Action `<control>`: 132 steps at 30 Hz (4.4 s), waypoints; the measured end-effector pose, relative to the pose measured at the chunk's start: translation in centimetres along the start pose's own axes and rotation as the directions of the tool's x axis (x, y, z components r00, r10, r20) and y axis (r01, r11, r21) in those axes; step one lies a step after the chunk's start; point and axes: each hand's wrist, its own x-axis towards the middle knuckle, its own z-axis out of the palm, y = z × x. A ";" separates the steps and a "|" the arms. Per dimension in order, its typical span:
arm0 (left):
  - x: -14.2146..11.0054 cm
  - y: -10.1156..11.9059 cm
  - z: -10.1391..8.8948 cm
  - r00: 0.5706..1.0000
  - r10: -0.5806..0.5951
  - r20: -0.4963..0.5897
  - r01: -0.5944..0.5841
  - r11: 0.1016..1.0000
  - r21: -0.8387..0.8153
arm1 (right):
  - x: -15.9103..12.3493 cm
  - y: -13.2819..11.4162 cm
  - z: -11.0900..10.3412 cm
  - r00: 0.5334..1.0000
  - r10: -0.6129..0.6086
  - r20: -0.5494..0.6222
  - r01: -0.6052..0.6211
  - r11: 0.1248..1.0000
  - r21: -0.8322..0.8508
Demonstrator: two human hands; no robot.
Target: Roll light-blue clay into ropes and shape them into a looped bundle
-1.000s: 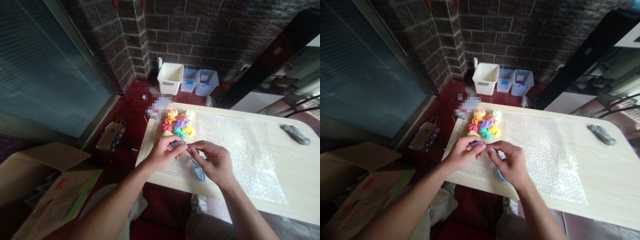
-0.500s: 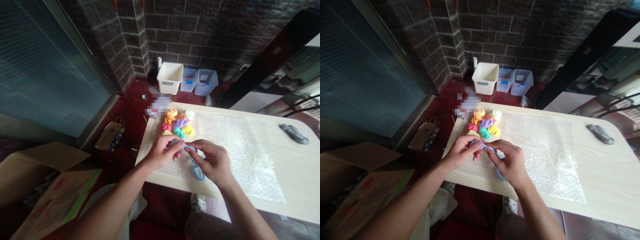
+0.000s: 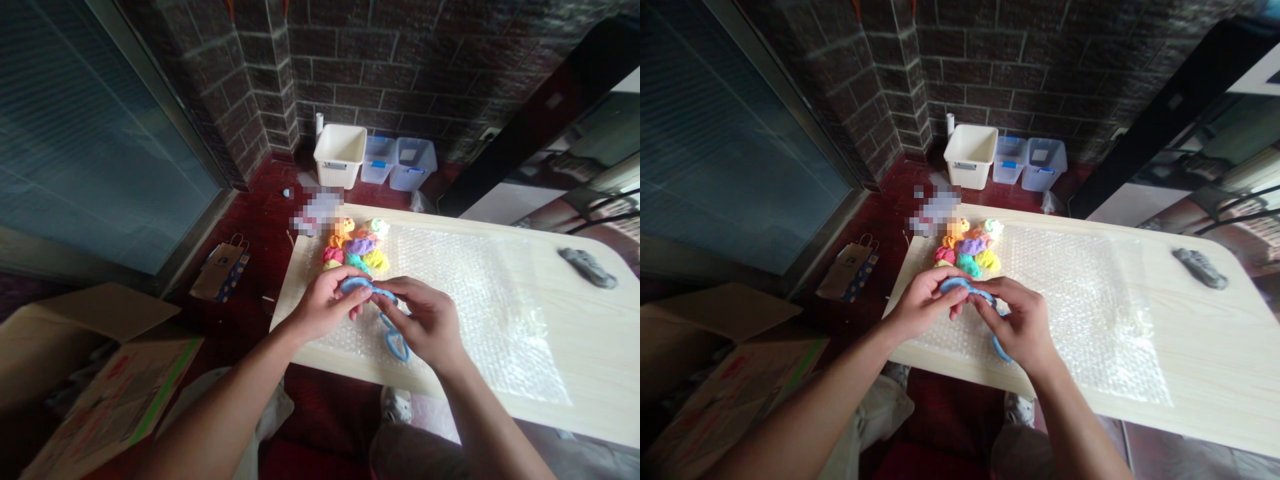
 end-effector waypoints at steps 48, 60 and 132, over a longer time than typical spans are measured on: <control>0.1 0.6 0.4 0.998 -0.054 -0.044 0.050 0.994 -0.094 | 0.1 -1.0 0.2 0.999 -0.050 -0.005 0.050 0.995 -0.087; -0.1 0.1 0.0 0.987 0.076 -0.142 -0.076 0.997 0.000 | 0.2 -1.1 0.4 0.999 -0.039 -0.003 0.039 0.997 -0.072; 0.3 0.5 0.2 0.999 0.054 0.007 -0.053 0.998 -0.046 | 0.1 -0.4 0.0 0.989 0.145 -0.030 -0.135 0.967 0.214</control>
